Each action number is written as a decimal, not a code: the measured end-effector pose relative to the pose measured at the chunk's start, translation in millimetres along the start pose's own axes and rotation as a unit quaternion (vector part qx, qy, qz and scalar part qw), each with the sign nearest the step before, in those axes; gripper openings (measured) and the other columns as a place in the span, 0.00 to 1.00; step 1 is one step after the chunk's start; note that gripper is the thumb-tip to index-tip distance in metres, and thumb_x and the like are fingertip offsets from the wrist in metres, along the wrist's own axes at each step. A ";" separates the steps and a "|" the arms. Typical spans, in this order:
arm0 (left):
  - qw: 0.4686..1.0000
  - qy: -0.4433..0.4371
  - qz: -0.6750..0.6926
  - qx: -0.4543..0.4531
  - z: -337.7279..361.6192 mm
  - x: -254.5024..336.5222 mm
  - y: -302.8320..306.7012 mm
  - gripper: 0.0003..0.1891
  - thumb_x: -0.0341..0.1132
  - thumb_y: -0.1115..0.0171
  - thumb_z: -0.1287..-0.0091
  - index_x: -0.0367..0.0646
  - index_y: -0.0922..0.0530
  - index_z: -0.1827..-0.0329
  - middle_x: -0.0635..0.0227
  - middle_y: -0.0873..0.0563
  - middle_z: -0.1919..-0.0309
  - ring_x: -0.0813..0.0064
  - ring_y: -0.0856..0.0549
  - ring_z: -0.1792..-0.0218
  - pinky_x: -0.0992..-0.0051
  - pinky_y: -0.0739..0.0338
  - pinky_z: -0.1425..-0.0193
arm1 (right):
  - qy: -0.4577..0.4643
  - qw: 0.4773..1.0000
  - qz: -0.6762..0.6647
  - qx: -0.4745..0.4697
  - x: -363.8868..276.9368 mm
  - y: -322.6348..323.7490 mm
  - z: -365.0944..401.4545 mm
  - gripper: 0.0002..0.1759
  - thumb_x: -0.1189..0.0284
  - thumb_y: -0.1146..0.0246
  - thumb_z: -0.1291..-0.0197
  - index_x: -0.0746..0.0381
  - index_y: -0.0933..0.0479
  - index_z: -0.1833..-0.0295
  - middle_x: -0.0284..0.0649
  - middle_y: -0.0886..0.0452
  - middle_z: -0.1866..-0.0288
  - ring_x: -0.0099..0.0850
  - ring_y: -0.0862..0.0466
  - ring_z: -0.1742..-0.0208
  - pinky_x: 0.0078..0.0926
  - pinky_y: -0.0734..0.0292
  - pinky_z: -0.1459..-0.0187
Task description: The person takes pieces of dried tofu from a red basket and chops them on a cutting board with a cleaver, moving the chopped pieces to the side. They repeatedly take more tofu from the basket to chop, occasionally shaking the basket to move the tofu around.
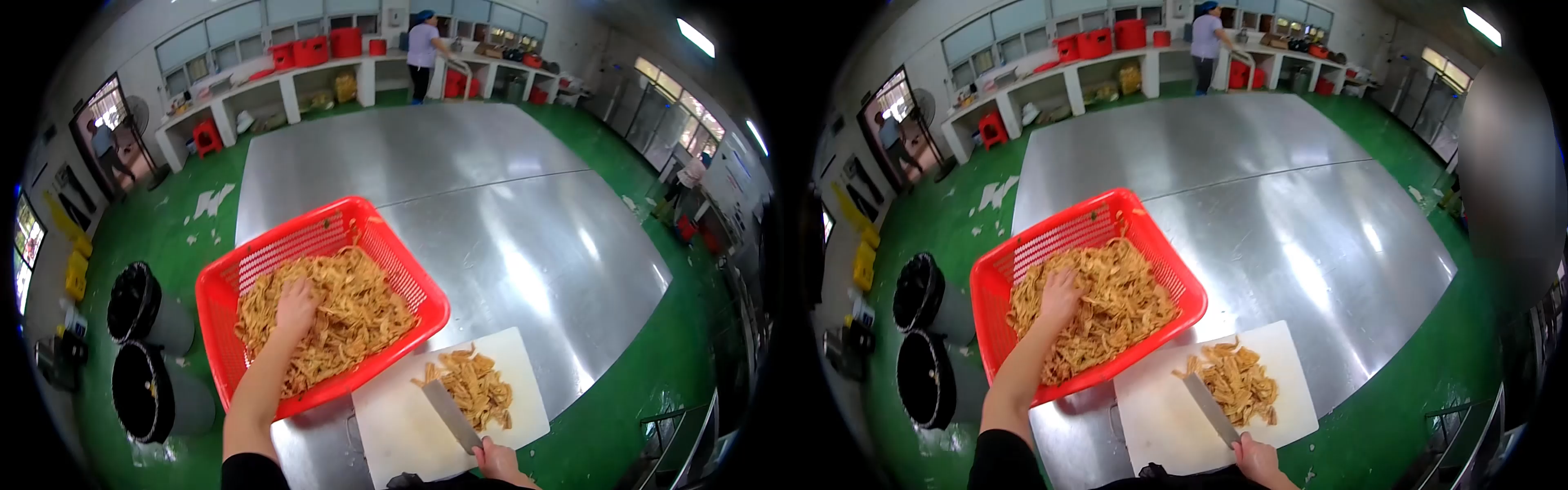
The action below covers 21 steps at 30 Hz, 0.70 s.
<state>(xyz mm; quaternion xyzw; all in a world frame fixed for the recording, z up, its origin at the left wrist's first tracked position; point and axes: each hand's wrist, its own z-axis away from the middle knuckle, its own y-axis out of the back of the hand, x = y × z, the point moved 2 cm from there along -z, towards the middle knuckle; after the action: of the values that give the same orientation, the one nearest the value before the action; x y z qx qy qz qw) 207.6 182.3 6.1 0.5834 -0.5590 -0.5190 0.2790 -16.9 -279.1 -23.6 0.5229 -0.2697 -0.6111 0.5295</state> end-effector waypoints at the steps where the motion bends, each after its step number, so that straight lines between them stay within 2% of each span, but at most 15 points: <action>1: 0.999 0.005 0.044 0.006 -5.2 2.5 20.7 0.12 0.36 0.40 0.42 0.47 0.18 0.55 0.63 0.19 0.52 0.66 0.26 0.44 0.57 0.41 0.32 | 0.001 1.000 -0.003 0.003 2.8 -2.3 -0.1 0.15 0.59 0.44 0.38 0.61 0.30 0.62 0.50 0.23 0.82 0.53 0.21 0.79 0.52 0.28 0.75; 3: 0.991 0.014 0.134 -0.002 -0.1 7.5 53.6 0.11 0.36 0.38 0.43 0.46 0.19 0.58 0.64 0.17 0.60 0.66 0.21 0.51 0.57 0.38 0.35 | 0.012 1.000 -0.007 0.019 -0.4 1.5 -0.5 0.14 0.60 0.45 0.37 0.61 0.31 0.63 0.49 0.23 0.82 0.52 0.21 0.79 0.51 0.27 0.75; 4: 0.978 0.001 0.191 0.086 6.0 19.9 68.8 0.09 0.37 0.36 0.43 0.45 0.20 0.62 0.66 0.17 0.68 0.64 0.18 0.65 0.60 0.28 0.48 | 0.018 1.000 -0.009 0.018 -1.8 2.9 2.1 0.14 0.61 0.46 0.36 0.61 0.32 0.64 0.49 0.23 0.82 0.52 0.21 0.79 0.51 0.27 0.75; 6: 0.959 -0.024 0.255 0.118 23.6 68.5 119.5 0.10 0.38 0.36 0.42 0.45 0.21 0.61 0.64 0.19 0.72 0.63 0.19 0.70 0.64 0.23 0.63 | 0.040 0.998 -0.038 0.035 2.9 0.9 2.2 0.13 0.62 0.46 0.36 0.61 0.31 0.63 0.49 0.22 0.80 0.52 0.21 0.78 0.52 0.27 0.74; 8: 0.953 -0.039 0.297 0.032 52.1 126.1 140.9 0.10 0.37 0.37 0.41 0.44 0.23 0.60 0.64 0.23 0.73 0.63 0.19 0.71 0.65 0.25 0.73 | 0.040 0.996 -0.043 0.065 6.0 -5.1 3.0 0.12 0.63 0.44 0.36 0.61 0.30 0.63 0.54 0.22 0.77 0.56 0.22 0.75 0.51 0.28 0.74; 10: 0.940 -0.030 0.340 -0.021 90.9 184.8 122.4 0.11 0.35 0.39 0.41 0.41 0.24 0.58 0.62 0.25 0.72 0.61 0.19 0.71 0.64 0.24 0.72 | -0.001 0.993 -0.095 0.070 -4.3 0.4 7.3 0.10 0.66 0.44 0.35 0.63 0.30 0.62 0.56 0.23 0.77 0.59 0.23 0.74 0.54 0.29 0.73; 12: 0.919 0.012 0.362 -0.158 129.9 231.9 64.9 0.11 0.34 0.41 0.41 0.38 0.25 0.58 0.58 0.25 0.68 0.59 0.19 0.69 0.62 0.23 0.71 | -0.022 0.991 -0.121 0.060 -16.8 9.6 10.2 0.10 0.68 0.45 0.35 0.64 0.32 0.61 0.58 0.24 0.77 0.59 0.23 0.72 0.53 0.30 0.73; 13: 0.922 0.027 0.347 -0.169 141.0 248.8 46.7 0.13 0.32 0.40 0.42 0.37 0.25 0.56 0.57 0.25 0.67 0.58 0.20 0.65 0.63 0.22 0.68 | -0.039 0.992 -0.112 0.050 -21.0 12.3 11.9 0.08 0.69 0.45 0.35 0.64 0.32 0.61 0.57 0.23 0.76 0.59 0.23 0.71 0.51 0.31 0.72; 15: 0.917 0.084 0.382 -0.082 147.8 260.4 52.8 0.16 0.30 0.38 0.44 0.36 0.25 0.52 0.57 0.24 0.65 0.60 0.21 0.62 0.65 0.23 0.64 | -0.006 0.993 -0.104 0.055 -36.1 25.3 11.9 0.09 0.69 0.46 0.34 0.64 0.35 0.62 0.53 0.23 0.79 0.56 0.23 0.75 0.51 0.29 0.73; 18: 0.923 0.121 0.365 0.019 159.3 253.1 78.7 0.19 0.28 0.37 0.46 0.38 0.25 0.50 0.57 0.24 0.62 0.61 0.23 0.62 0.67 0.25 0.61 | 0.013 0.998 -0.068 -0.001 -48.3 34.2 16.6 0.09 0.68 0.46 0.35 0.63 0.33 0.62 0.53 0.22 0.76 0.57 0.22 0.73 0.51 0.28 0.70; 21: 0.904 0.171 0.392 0.004 188.3 249.8 65.4 0.17 0.25 0.35 0.49 0.40 0.22 0.54 0.61 0.22 0.62 0.62 0.23 0.64 0.68 0.25 0.59 | 0.037 0.998 0.003 -0.052 -48.8 17.2 17.2 0.09 0.67 0.47 0.35 0.63 0.34 0.62 0.52 0.21 0.75 0.54 0.21 0.73 0.51 0.27 0.69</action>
<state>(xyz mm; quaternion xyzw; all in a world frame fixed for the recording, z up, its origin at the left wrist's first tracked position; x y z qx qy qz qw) -29.7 -19.5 -65.5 0.3981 -0.6885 -0.2574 0.5488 -31.8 -242.6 14.1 0.5162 -0.2193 -0.6027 0.5676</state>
